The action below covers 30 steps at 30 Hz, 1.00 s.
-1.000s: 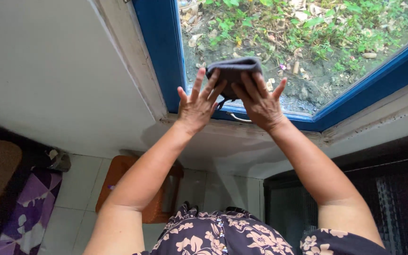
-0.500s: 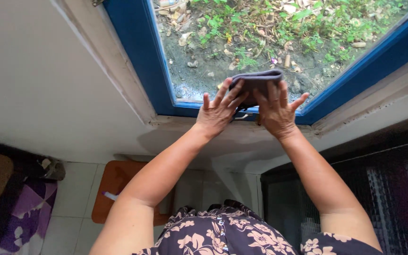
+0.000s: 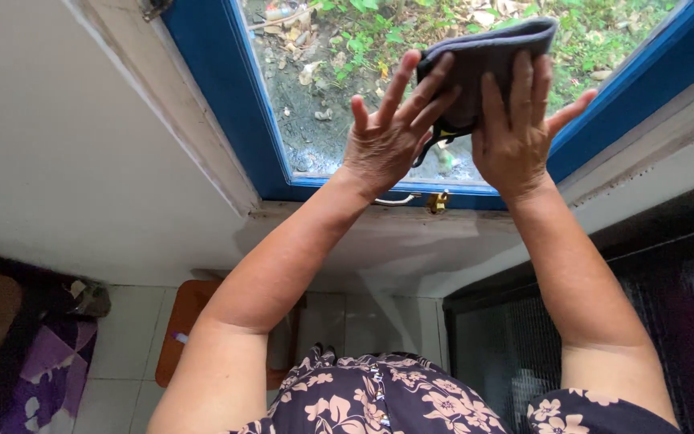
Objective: Cleaning a window pane and its frame using a spray bottle and a cloth.
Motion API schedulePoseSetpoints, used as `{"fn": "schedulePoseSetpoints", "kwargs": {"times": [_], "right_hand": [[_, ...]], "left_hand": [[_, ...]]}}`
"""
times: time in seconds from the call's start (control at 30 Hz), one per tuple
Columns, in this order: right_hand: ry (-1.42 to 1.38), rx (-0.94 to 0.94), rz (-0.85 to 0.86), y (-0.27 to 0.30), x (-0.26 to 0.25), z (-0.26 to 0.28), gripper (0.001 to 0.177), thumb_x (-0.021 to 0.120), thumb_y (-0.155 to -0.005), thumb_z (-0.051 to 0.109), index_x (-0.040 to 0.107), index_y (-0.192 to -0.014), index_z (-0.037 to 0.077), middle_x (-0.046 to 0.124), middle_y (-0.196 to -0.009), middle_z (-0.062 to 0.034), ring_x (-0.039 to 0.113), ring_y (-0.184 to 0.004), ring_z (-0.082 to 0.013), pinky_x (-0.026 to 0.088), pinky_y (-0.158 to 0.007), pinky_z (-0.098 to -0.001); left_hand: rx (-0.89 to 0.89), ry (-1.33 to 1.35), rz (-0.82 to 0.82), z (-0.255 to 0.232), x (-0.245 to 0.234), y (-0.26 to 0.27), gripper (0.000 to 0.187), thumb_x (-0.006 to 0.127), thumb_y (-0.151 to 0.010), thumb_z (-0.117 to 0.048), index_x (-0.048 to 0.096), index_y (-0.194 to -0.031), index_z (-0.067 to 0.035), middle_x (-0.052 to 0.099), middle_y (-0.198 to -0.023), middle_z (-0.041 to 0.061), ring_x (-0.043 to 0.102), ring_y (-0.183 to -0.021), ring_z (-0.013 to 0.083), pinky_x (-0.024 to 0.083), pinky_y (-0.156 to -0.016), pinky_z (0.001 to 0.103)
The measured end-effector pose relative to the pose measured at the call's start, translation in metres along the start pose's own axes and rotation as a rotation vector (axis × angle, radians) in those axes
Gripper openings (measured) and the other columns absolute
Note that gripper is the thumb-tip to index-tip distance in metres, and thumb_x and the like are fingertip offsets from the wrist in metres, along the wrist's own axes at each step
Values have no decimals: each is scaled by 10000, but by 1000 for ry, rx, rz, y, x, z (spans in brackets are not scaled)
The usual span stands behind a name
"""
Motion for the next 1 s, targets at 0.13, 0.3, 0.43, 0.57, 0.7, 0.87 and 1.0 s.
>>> {"fn": "schedulePoseSetpoints", "kwargs": {"times": [0.13, 0.3, 0.43, 0.57, 0.7, 0.87, 1.0], "right_hand": [[-39, -50, 3, -10, 6, 35, 530, 571, -1073, 142, 591, -1600, 80, 279, -1748, -266, 211, -1626, -459, -108, -1080, -816], [-113, -177, 26, 0, 38, 93, 560, 623, -1031, 192, 592, -1588, 156, 319, -1730, -183, 241, -1622, -373, -143, -1102, -779], [-124, -265, 0, 0, 55, 133, 543, 601, -1025, 163, 597, -1566, 205, 354, -1713, -115, 263, -1614, -321, -166, -1114, -749], [-60, -338, -20, -15, 50, 151, 543, 556, -1026, 150, 597, -1561, 228, 372, -1702, -53, 277, -1599, -276, -181, -1129, -734], [12, -351, -30, -48, 31, 148, 546, 531, -1042, 158, 590, -1580, 226, 348, -1726, -34, 248, -1611, -278, -199, -1134, -730], [77, -339, -134, -121, -5, 122, 507, 491, -1092, 101, 545, -1588, 188, 259, -1751, -69, 79, -1652, -298, -236, -1142, -717], [124, -316, -203, -180, -54, 105, 570, 532, -1029, 2, 525, -1578, 156, 274, -1703, -60, 123, -1588, -274, -141, -1113, -718]], "left_hand": [[-16, -48, 51, 17, -2, 30, 638, 619, -1079, -463, 385, -1660, -341, 37, -1752, 36, 4, -1659, 351, -311, -1106, 707], [-85, -123, 232, 37, 4, 91, 703, 616, -1069, -527, 364, -1700, -346, 100, -1788, 62, 28, -1634, 379, -259, -1066, 754], [-164, -81, 302, 51, 21, 139, 722, 609, -1034, -534, 354, -1682, -347, 104, -1775, 59, 42, -1622, 375, -221, -1057, 771], [-165, -125, 325, 67, 24, 154, 723, 607, -1041, -542, 354, -1686, -336, 99, -1778, 70, 56, -1617, 382, -157, -1055, 781], [-172, -102, 271, 89, 18, 131, 800, 686, -976, -533, 356, -1681, -349, 67, -1780, 76, 45, -1619, 367, 76, -1041, 799], [-147, -61, 124, 134, -33, 48, 847, 772, -986, -522, 329, -1663, -271, 18, -1760, 79, 6, -1623, 354, 221, -963, 756], [-109, -99, -41, 162, -59, -9, 848, 749, -993, -409, 278, -1665, -193, 66, -1703, 92, 19, -1568, 326, 254, -1022, 776]]}}
Point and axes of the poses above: each hand's wrist, its own y-axis away from the middle knuckle, its own x-axis out of the palm, z = x × y, the point moved 4 cm from there along -y, towards the middle knuckle
